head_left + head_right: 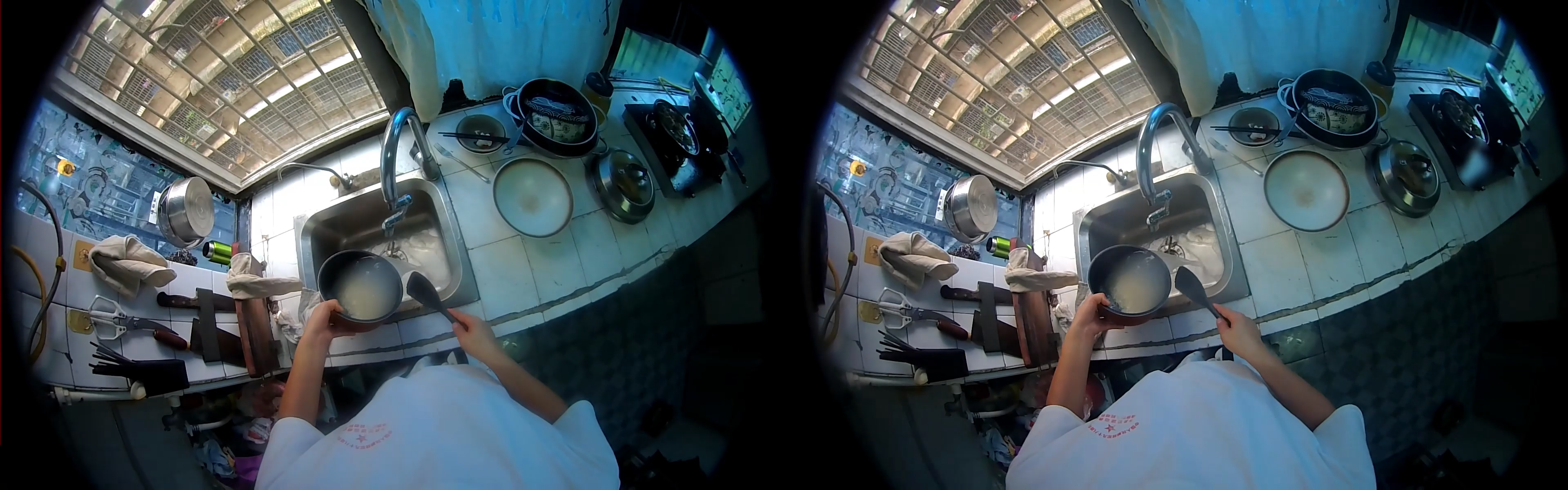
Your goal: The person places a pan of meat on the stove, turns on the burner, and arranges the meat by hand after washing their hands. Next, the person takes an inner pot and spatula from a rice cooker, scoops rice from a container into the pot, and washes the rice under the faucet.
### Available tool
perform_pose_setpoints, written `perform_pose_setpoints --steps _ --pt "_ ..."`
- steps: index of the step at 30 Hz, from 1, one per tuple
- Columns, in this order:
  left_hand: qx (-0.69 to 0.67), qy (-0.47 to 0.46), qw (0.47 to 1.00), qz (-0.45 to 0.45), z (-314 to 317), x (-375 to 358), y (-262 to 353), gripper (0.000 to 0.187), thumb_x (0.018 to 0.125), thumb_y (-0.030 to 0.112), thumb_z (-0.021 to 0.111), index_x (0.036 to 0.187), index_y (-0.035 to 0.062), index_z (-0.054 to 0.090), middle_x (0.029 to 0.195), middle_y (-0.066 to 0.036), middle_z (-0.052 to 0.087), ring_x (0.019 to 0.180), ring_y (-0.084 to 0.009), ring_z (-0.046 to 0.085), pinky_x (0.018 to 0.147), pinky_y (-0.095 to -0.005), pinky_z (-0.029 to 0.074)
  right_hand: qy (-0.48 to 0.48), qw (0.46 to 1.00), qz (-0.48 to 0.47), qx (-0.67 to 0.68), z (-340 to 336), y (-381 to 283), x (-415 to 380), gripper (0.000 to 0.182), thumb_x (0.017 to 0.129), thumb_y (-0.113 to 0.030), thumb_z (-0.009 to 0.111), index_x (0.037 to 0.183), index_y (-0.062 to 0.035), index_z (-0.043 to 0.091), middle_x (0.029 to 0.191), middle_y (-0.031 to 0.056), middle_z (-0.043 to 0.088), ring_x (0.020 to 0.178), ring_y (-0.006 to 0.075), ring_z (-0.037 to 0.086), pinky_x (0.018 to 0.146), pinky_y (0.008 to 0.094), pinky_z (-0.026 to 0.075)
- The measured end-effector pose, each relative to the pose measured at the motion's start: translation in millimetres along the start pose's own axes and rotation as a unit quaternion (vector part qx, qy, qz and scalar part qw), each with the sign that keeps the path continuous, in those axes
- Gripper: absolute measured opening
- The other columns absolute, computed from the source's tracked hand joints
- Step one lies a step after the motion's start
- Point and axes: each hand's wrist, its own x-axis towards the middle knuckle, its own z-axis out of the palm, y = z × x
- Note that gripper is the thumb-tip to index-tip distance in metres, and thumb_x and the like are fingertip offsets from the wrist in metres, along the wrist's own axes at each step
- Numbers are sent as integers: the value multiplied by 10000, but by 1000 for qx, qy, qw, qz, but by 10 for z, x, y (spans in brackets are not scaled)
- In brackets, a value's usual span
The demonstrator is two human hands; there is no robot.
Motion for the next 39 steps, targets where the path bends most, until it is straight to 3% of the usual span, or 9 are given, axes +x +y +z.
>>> perform_pose_setpoints --steps 3,5,11,21,27,29,33,35,39 --pt "10 5 1000 7 51 -83 57 364 591 105 515 929 -29 490 888 -179 522 807 -384 577 631 -601 501 -6 1000 -20 2 75 56 18 338 817 -149 514 1153 -129 546 830 141 612 732 237 588 675 319 452" --pt "29 9 1000 8 49 -95 82 373 587 115 522 927 -33 488 879 -183 518 791 -370 582 612 -578 515 -29 999 6 -19 69 6 19 333 812 -218 519 1136 -156 561 881 150 629 813 316 603 709 392 469" --pt "77 63 995 2 -9 -44 151 366 588 123 519 917 -34 484 855 -188 514 747 -342 587 610 -557 525 -38 999 -13 -12 84 -44 22 334 808 -209 537 1136 -153 561 883 141 631 806 310 603 700 390 469" --pt "107 55 992 26 -86 -37 318 344 609 136 528 909 -27 484 848 -181 521 760 -330 575 652 -575 506 -79 997 7 13 153 -86 105 345 809 -215 546 1147 -149 554 861 129 630 783 289 603 678 366 461" --pt "155 68 985 0 -196 24 407 243 607 164 541 804 23 511 770 -139 541 767 -299 552 676 -594 466 -69 997 -26 31 256 -15 146 345 812 -216 544 1149 -143 553 862 132 630 792 290 600 688 366 458" --pt "169 80 982 -2 -195 15 433 208 597 182 547 748 44 512 737 -125 545 757 -273 538 656 -539 439 -61 997 -34 34 271 -24 144 353 806 -148 558 1157 -110 541 791 109 615 705 203 581 659 303 446" --pt "171 109 979 15 -221 38 424 187 590 192 546 726 70 508 717 -110 547 732 -258 521 651 -479 407 -65 996 -34 47 277 -52 149 363 806 -147 559 1166 -107 534 779 105 610 688 195 571 649 298 442" --pt "190 113 975 24 -175 -26 444 168 592 185 540 724 85 506 717 -91 549 696 -234 525 608 -403 409 -67 995 -37 56 291 -51 160 368 805 -144 559 1170 -108 532 755 98 601 667 188 558 636 296 438" --pt "153 73 984 47 -224 3 435 157 598 177 539 716 81 500 721 -84 552 627 -212 519 592 -337 416 -87 994 -7 63 242 -136 158 354 812 -208 549 1156 -125 545 891 147 626 816 290 600 704 360 457"
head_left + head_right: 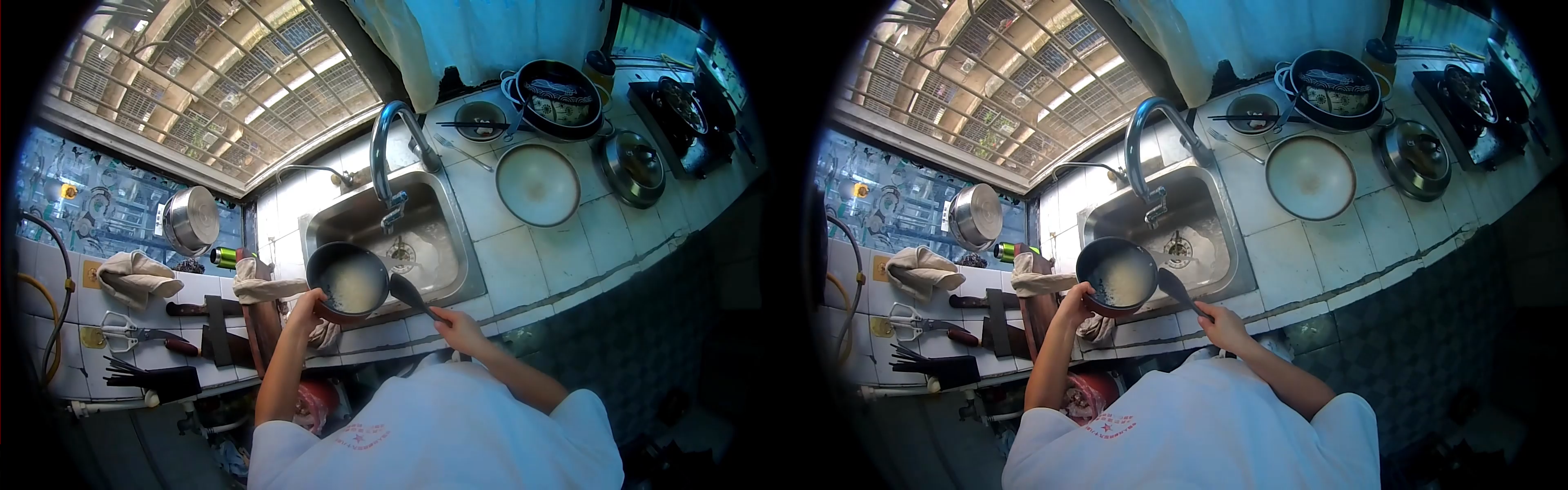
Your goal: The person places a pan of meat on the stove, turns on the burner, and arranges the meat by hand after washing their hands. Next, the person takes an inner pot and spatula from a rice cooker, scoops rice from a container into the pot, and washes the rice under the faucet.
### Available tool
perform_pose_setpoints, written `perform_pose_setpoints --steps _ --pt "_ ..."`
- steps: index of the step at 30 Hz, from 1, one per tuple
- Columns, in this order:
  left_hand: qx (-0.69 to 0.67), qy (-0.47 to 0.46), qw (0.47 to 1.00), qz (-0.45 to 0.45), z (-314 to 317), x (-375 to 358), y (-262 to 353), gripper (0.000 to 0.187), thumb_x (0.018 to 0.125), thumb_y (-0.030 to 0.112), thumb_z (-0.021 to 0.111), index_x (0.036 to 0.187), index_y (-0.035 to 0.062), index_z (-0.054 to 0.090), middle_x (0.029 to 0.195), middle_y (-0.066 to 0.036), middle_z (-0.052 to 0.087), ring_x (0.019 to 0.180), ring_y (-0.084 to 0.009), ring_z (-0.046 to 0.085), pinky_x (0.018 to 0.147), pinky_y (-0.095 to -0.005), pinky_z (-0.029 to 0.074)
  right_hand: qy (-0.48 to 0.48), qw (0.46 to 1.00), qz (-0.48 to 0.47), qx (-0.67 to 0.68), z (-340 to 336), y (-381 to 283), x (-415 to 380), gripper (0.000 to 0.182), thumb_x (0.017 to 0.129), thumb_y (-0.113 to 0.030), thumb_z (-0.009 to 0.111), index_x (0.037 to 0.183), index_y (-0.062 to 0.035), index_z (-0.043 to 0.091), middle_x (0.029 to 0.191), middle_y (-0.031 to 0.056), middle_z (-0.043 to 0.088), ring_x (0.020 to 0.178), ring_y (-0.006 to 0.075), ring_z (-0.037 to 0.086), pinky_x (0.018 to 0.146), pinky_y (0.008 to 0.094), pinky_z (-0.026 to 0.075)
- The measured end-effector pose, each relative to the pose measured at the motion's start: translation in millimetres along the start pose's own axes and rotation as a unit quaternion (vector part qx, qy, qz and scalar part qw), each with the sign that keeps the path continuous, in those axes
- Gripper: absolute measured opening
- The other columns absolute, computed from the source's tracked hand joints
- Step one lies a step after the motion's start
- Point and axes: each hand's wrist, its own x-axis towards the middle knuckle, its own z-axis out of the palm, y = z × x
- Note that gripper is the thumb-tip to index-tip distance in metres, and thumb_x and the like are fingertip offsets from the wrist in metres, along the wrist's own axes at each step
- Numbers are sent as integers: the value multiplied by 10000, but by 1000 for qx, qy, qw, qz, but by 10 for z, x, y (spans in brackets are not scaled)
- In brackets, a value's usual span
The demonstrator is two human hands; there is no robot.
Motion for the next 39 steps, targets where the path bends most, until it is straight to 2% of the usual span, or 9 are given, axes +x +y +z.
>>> perform_pose_setpoints --steps 3,5,9,11,18,26,33,35,39 --pt "-30 9 999 5 2 13 4 165 610 148 532 742 50 512 715 -87 553 589 -205 530 582 -324 448 -9 1000 -3 -2 6 11 11 358 811 -209 546 1158 -119 543 896 148 626 818 290 600 705 357 457" --pt "-70 0 997 34 58 -21 29 186 623 116 521 780 18 524 719 -92 552 610 -218 549 601 -369 483 -7 1000 -20 -3 27 50 22 362 809 -213 547 1159 -120 543 896 148 626 814 288 600 703 356 457" --pt "-38 4 998 40 28 33 40 209 628 94 510 815 3 529 737 -94 554 644 -224 565 637 -409 499 -18 1000 -10 10 73 124 20 365 808 -214 549 1161 -124 542 892 146 627 808 291 599 700 357 459" --pt "-39 21 998 44 54 10 62 203 620 89 519 808 14 529 722 -81 542 622 -217 549 599 -393 481 -15 999 -32 23 103 166 26 366 818 -111 543 1180 -63 517 723 67 572 645 132 514 616 268 416" --pt "-31 46 998 40 183 -158 183 200 605 88 536 802 55 537 663 -51 506 578 -188 507 556 -350 431 -34 998 -10 46 90 162 41 364 823 -106 541 1184 -63 515 744 62 580 651 126 513 620 261 418" --pt "-34 33 997 62 215 -173 238 302 599 90 531 896 36 514 718 -55 522 632 -195 533 582 -346 441 -31 997 -15 62 147 194 83 373 821 -98 541 1190 -58 511 783 56 593 686 126 520 649 254 422" --pt "-1 28 999 46 124 -108 272 273 606 97 538 870 32 515 734 -62 527 670 -205 537 631 -359 433 -40 997 -21 57 144 148 91 373 818 -99 542 1186 -49 511 820 76 608 706 136 535 661 262 428" --pt "-34 40 997 53 120 -110 293 356 612 5 535 963 -57 537 809 -95 547 715 -226 568 563 -319 476 -31 997 -32 55 171 155 100 375 816 -109 545 1185 -52 511 806 76 606 700 137 536 658 265 428" --pt "-29 48 998 41 118 -123 338 372 609 12 543 976 -50 535 830 -102 549 742 -232 567 585 -322 467 -35 998 -19 56 158 65 84 377 816 -117 545 1187 -58 511 786 72 602 692 137 535 651 268 428"
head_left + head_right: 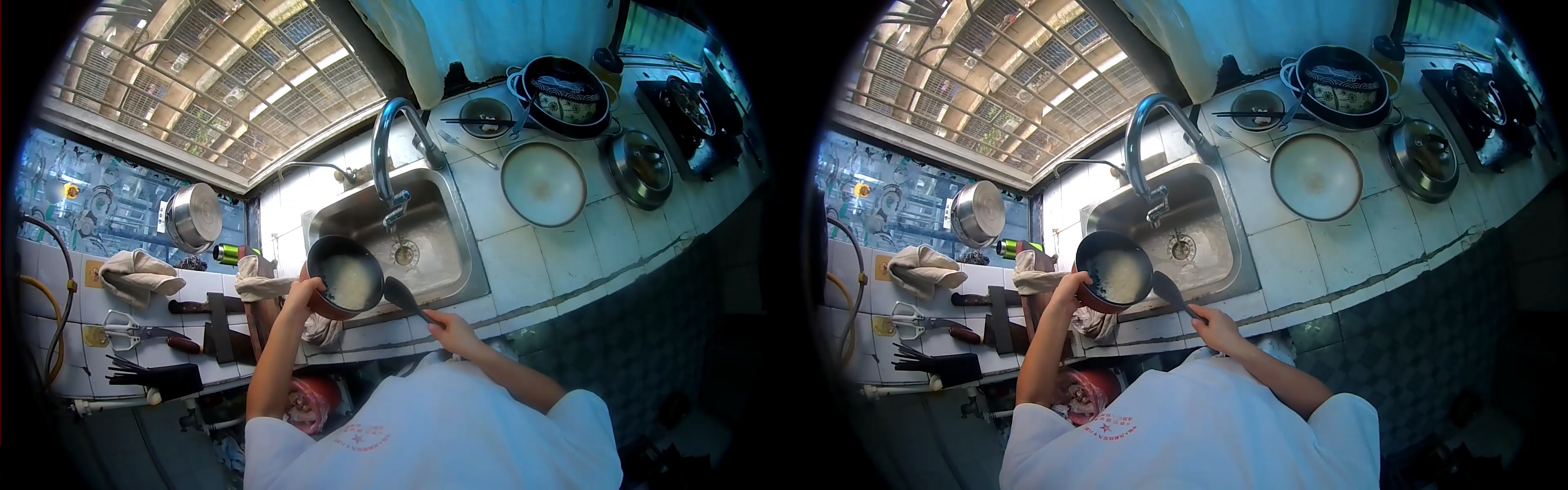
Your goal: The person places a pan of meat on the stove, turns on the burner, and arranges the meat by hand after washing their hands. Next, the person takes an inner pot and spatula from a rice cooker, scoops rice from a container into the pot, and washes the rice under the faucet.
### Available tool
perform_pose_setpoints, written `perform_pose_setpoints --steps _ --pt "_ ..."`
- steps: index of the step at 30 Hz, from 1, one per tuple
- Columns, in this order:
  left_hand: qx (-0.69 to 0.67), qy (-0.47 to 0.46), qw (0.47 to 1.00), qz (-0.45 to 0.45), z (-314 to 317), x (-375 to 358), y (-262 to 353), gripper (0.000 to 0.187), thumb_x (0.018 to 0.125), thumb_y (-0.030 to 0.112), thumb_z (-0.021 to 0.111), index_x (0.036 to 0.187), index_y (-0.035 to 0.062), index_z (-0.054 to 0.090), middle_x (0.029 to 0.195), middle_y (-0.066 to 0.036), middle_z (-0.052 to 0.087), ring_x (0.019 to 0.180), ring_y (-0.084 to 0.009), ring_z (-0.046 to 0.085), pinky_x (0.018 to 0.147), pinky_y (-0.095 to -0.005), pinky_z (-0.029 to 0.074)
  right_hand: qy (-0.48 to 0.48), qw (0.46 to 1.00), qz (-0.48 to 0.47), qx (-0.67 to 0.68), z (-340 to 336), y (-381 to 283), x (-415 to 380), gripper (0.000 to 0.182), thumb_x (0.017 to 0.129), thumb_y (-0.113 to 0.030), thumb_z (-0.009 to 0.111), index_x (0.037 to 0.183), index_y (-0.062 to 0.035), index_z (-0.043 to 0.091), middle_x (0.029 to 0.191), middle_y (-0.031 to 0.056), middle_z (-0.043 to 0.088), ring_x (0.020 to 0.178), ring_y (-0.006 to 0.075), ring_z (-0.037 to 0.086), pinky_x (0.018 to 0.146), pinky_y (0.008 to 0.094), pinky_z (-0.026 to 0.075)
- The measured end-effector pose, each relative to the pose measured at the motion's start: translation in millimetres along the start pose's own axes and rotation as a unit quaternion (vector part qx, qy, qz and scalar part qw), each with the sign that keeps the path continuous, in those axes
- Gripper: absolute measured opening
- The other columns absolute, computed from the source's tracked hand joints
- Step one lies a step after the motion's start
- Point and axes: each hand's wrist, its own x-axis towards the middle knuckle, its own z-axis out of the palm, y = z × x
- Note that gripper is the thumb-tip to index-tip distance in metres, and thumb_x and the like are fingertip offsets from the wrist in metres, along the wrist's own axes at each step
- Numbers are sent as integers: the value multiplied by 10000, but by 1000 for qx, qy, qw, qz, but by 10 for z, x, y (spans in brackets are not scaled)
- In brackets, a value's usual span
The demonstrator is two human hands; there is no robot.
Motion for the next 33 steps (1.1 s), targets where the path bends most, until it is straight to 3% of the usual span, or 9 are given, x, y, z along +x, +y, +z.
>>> perform_pose_setpoints --steps 2,18,20,24,26,27,29,33 --pt "43 4 999 23 -6 -11 15 261 613 111 556 858 27 519 736 -67 528 677 -208 528 645 -367 415 -2 1000 1 0 14 -14 6 363 820 -197 540 1173 -113 531 807 122 622 727 235 588 668 329 444" --pt "76 7 997 32 -167 134 126 244 623 85 561 858 25 531 714 -57 532 623 -197 543 572 -335 442 2 1000 -21 18 142 -76 57 355 816 -177 532 1162 -98 536 778 127 612 706 244 581 651 337 437" --pt "63 2 997 45 -256 291 76 267 626 49 550 890 17 529 721 -54 534 605 -197 553 547 -326 452 -27 999 -9 17 111 -147 56 387 821 -116 536 1204 -75 502 736 72 580 661 137 525 631 273 422" --pt "57 -4 997 45 -300 312 96 272 626 29 547 897 14 528 718 -45 532 609 -190 558 533 -316 456 -23 1000 -14 12 151 -109 89 387 821 -116 536 1204 -71 501 736 75 581 658 133 524 625 270 422" --pt "85 14 995 51 -206 113 202 262 624 38 552 884 13 531 711 -42 528 610 -180 555 527 -316 453 -25 999 -6 22 137 -161 79 351 815 -172 532 1152 -72 535 798 153 614 726 261 588 665 343 440" --pt "86 14 995 52 -214 113 204 262 624 38 552 884 13 531 711 -42 528 610 -180 555 527 -316 453 -25 999 -7 22 141 -156 85 351 815 -172 532 1152 -72 535 798 153 614 726 261 588 665 343 440" --pt "80 18 994 66 -228 115 207 420 553 45 586 942 -107 540 799 -112 561 723 -216 560 593 -297 437 -22 999 -28 8 152 -134 96 381 817 -115 539 1195 -80 510 758 85 595 674 153 543 639 277 428" --pt "81 36 994 60 -198 50 253 426 553 37 581 950 -110 537 807 -113 559 749 -219 563 613 -298 444 -15 999 -35 15 164 -129 95 378 813 -116 543 1188 -83 515 775 92 601 684 163 552 649 280 431"
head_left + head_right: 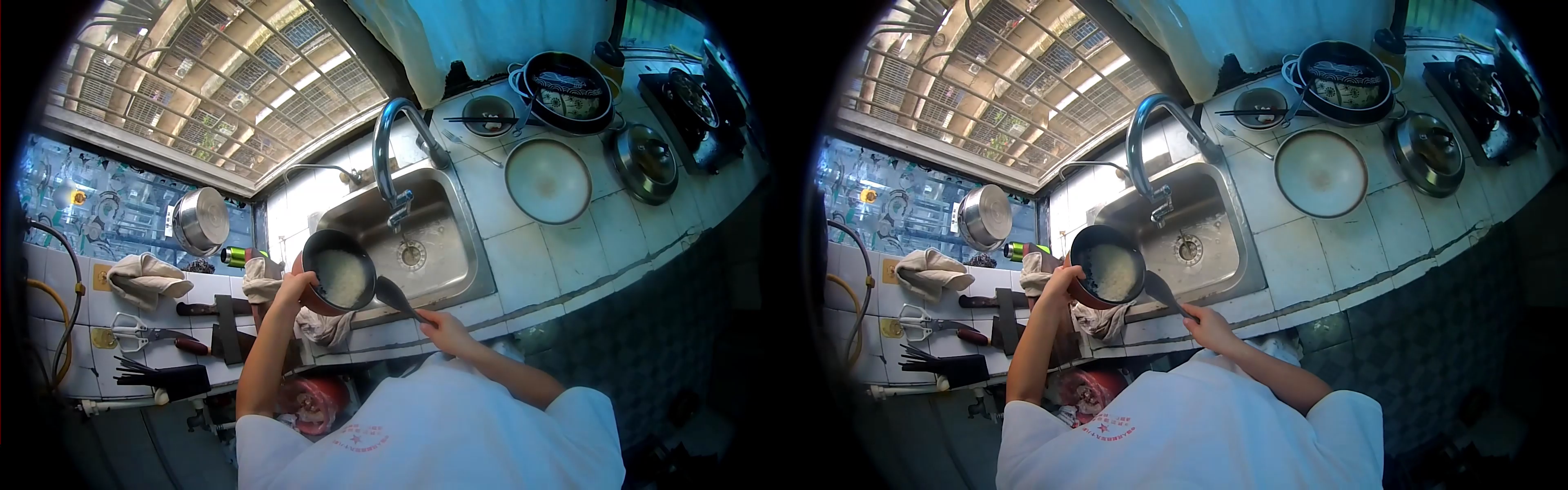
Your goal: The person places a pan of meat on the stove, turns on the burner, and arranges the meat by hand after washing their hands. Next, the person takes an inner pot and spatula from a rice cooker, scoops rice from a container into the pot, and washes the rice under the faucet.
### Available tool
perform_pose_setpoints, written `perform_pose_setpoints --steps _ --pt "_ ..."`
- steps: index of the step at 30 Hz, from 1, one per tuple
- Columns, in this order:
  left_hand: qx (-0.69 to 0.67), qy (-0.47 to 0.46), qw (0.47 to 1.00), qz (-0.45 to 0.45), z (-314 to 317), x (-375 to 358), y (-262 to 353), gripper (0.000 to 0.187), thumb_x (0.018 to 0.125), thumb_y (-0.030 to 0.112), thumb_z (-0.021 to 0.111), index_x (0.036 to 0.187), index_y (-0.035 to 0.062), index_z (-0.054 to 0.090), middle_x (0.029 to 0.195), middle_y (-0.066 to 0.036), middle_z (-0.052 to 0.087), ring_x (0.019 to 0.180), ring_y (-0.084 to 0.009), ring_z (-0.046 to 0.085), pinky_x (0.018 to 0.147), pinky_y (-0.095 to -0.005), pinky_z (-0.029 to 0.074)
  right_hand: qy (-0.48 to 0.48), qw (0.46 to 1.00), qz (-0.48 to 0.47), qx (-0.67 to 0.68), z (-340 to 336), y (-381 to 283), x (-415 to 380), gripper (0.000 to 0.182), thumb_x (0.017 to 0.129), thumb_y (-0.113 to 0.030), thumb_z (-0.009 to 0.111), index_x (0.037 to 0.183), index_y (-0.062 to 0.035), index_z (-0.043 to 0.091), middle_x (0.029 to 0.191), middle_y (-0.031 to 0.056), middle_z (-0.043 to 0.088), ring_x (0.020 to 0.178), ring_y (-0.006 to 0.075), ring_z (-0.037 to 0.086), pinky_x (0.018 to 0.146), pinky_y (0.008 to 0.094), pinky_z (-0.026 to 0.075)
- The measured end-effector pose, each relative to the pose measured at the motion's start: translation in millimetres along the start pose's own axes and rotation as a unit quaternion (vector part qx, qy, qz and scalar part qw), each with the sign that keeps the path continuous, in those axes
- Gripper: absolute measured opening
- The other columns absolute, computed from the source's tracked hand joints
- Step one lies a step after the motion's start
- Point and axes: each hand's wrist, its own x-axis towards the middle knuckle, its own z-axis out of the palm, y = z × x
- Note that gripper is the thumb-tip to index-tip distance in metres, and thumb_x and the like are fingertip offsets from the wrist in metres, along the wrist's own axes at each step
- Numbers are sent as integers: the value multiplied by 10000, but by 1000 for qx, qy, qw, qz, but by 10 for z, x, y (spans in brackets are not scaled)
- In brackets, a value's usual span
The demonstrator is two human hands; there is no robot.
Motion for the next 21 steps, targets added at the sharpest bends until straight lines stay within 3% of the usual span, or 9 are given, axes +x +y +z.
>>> perform_pose_setpoints --steps 5,12,14,15,17,18,20,21 --pt "21 -29 999 10 20 -53 68 518 552 19 580 1036 -135 479 885 -138 550 810 -235 563 655 -299 460 -5 1000 13 1 6 1 -5 376 810 -110 543 1184 -79 517 782 92 601 688 157 550 653 277 430" --pt "-7 -30 999 29 3 10 4 513 549 12 586 1008 -171 447 911 -168 531 821 -244 561 675 -311 468 -14 1000 8 13 -17 -8 -9 373 811 -109 534 1183 -79 518 771 86 594 681 150 540 654 280 429" --pt "-7 -43 998 36 -4 16 -3 294 611 -12 545 903 -30 577 745 -67 577 647 -191 579 580 -286 472 -17 1000 16 5 -33 -33 -19 372 812 -113 529 1183 -79 517 761 92 591 677 153 540 652 281 428" --pt "-7 -43 998 36 -22 65 -29 294 611 -12 545 903 -30 577 745 -67 577 647 -191 579 580 -286 472 -17 1000 15 5 -38 -43 -26 372 812 -113 529 1183 -79 517 761 92 591 677 153 540 652 281 428" --pt "-13 -58 998 36 -28 114 -36 534 543 19 601 1014 -169 435 941 -173 523 824 -245 561 676 -318 469 -10 1000 5 10 -43 -59 -39 374 812 -118 528 1183 -78 516 749 97 585 673 158 540 648 282 428" --pt "-12 -58 998 36 -30 123 -59 534 543 19 601 1014 -169 435 941 -173 523 824 -245 561 676 -318 469 -10 1000 5 10 -43 -56 -40 374 812 -118 528 1183 -78 516 749 97 585 673 158 540 648 282 428" --pt "-21 -40 998 32 75 -70 45 298 610 3 547 907 -8 569 741 -60 569 638 -178 564 576 -278 466 -15 1000 13 17 -45 -45 -39 377 809 -119 532 1185 -83 515 744 101 581 667 159 537 643 281 427" --pt "-24 -39 998 33 71 -73 45 298 610 3 547 907 -8 569 741 -60 569 638 -178 564 576 -278 466 -16 1000 12 15 -45 -41 -39 377 809 -119 532 1185 -83 515 744 101 581 667 159 537 643 281 427"
